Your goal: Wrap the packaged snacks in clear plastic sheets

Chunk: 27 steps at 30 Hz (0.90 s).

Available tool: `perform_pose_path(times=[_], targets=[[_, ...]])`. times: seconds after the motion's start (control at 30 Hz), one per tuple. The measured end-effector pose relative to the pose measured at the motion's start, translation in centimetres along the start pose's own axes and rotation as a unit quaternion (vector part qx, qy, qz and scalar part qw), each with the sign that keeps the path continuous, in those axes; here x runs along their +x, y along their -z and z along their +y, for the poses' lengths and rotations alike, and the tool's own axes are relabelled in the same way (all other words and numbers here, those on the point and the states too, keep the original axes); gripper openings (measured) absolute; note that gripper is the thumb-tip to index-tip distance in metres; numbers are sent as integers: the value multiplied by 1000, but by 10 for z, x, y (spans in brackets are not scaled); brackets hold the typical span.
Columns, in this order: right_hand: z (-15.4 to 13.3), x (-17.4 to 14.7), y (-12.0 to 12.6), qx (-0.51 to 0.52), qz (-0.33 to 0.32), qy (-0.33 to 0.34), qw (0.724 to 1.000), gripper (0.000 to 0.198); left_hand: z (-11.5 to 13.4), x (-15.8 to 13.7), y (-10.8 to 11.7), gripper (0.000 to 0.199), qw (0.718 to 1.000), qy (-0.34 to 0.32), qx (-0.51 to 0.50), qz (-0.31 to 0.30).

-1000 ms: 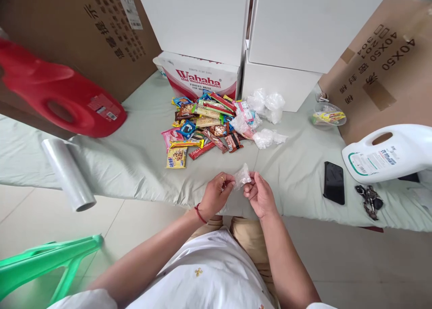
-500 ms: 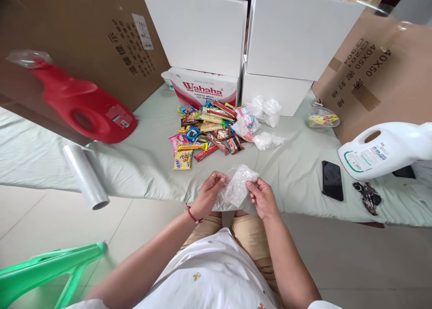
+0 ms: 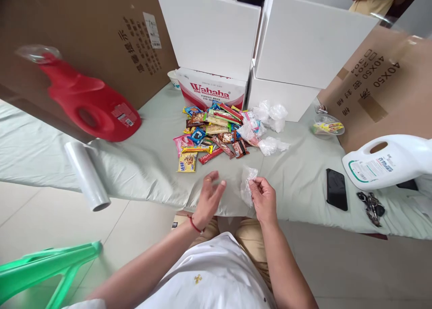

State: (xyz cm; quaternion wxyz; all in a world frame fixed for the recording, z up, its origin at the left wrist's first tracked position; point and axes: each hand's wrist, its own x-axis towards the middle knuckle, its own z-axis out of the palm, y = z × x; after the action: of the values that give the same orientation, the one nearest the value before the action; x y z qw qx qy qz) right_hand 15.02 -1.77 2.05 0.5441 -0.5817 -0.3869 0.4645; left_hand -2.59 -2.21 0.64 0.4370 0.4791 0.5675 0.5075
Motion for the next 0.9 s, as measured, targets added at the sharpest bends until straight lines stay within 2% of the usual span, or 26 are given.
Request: perform_pose_path(times=[0.07, 0.13, 0.17, 0.23, 0.3, 0.33, 0.43, 0.5, 0.6, 0.73, 0.8, 0.9], targets=[[0, 2, -1, 6, 3, -8, 1000, 38, 2, -3, -2, 60, 987, -140, 79, -18], [4, 5, -1, 28, -4, -33, 999, 41, 1, -3, -6, 71, 967, -206, 119, -90], [6, 6, -2, 42, -6, -47, 998, 43, -1, -2, -10, 72, 960, -211, 132, -125], [13, 9, -2, 68, -4, -69, 995, 47, -9, 2, -19, 52, 957, -182, 157, -165], [20, 10, 0, 78, -3, -78, 994, 50, -18, 7, -28, 17, 960, -140, 175, -169], [22, 9, 2, 74, -8, -78, 994, 50, -23, 9, -32, 6, 962, -127, 180, -164], [28, 4, 13, 26, -43, -70, 996, 57, -32, 12, -37, 6, 968, -118, 165, -147], [30, 0, 23, -9, -50, -72, 996, 55, -33, 13, -35, 6, 977, -101, 118, -145], [31, 0, 38, -9, -10, -95, 995, 43, -30, 17, -24, 13, 986, -37, -18, -160], [32, 7, 48, 31, 8, -114, 993, 46, -25, 22, -8, 26, 959, 46, -215, -181], [33, 11, 48, 26, -1, -109, 994, 46, -23, 22, -2, 27, 954, 56, -246, -164], [30, 11, 45, -29, 13, -63, 998, 45, -19, 20, 3, 23, 964, 35, -216, -149]])
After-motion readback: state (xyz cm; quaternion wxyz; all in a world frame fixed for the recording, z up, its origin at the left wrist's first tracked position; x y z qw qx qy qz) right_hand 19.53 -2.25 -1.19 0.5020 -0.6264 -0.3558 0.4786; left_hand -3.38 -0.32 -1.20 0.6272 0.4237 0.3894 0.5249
